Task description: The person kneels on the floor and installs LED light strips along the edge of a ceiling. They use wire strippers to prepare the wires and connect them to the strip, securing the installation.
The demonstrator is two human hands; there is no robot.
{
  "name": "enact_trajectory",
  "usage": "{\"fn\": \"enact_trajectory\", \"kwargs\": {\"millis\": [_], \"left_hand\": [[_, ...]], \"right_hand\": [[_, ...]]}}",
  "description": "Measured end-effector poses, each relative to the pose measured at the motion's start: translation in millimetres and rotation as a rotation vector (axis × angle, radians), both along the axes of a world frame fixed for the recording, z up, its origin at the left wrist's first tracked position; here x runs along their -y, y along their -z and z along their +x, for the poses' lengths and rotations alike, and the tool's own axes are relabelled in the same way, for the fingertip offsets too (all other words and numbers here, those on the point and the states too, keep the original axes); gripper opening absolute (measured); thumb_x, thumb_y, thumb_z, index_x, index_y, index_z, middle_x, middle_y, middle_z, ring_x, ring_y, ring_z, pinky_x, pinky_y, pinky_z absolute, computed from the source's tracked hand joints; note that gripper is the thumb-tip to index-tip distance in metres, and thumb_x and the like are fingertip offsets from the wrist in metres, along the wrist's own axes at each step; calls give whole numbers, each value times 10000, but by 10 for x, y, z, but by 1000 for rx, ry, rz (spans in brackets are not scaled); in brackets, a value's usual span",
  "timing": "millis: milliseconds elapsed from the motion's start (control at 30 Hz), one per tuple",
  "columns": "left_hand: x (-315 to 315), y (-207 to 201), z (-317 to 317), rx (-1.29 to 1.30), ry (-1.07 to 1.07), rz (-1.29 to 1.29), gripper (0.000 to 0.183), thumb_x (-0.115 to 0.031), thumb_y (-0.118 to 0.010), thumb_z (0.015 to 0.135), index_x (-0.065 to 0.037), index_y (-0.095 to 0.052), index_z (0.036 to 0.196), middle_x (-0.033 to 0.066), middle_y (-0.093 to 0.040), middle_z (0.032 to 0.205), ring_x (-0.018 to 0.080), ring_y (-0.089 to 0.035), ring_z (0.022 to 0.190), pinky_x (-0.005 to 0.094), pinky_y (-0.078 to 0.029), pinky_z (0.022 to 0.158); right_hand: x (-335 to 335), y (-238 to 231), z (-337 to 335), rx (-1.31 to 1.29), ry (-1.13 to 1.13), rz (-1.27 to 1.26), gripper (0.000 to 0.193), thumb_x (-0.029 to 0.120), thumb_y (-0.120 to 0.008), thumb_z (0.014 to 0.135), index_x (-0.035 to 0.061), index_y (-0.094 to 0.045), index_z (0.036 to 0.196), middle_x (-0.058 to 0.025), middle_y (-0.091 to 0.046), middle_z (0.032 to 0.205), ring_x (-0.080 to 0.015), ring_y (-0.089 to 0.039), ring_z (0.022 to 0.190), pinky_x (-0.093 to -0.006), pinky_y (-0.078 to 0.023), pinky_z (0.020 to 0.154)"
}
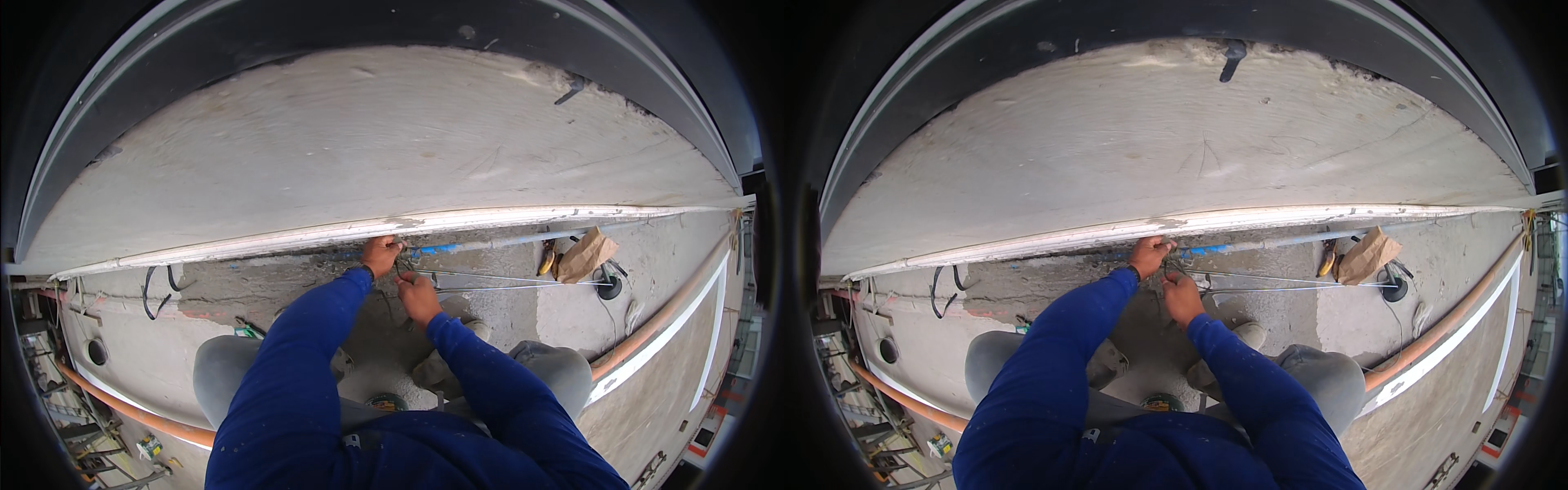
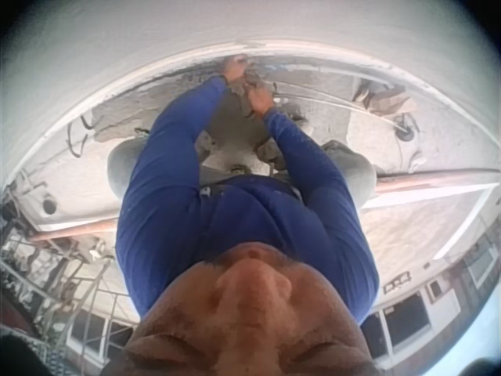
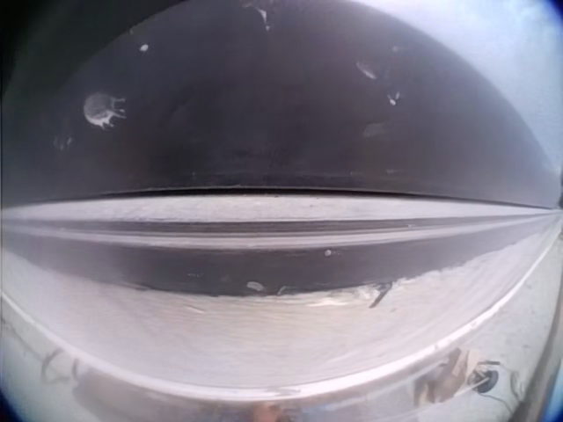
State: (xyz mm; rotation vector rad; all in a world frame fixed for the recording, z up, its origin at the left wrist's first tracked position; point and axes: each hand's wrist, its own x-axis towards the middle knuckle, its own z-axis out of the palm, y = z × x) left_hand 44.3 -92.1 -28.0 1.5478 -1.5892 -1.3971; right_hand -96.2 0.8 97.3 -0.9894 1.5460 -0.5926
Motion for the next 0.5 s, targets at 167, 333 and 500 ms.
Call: {"fn": "enact_trajectory", "kwargs": {"millis": [167, 333, 500], "left_hand": [[32, -244, -26, -79, 109, 160, 192, -72, -602, 1014, -82, -771, 1106, -11, -699, 845, 82, -550, 770, 300, -495, 768], [26, -179, 80, -178, 81, 136, 189, -69, -607, 993, -90, -772, 1085, -16, -676, 890, 84, -539, 808, 292, -480, 789], [41, -188, 42, -220, 84, 144, 182, -76, -627, 961, -110, -782, 1050, -12, -632, 829, 86, -524, 783, 287, -462, 746]], "right_hand": [[-27, 77, -100, -9, 57, 30, 240, 161, -610, 994, -57, -694, 1053, 3, -577, 655, -87, -485, 577, -324, -371, 546], [6, 51, -21, -2, 57, 7, 244, 159, -612, 990, -60, -695, 1057, 5, -576, 652, -92, -486, 571, -325, -369, 542], [43, 92, -59, -21, 67, -5, 251, 163, -620, 980, -65, -695, 1055, -2, -589, 664, -99, -501, 583, -327, -378, 550]]}}
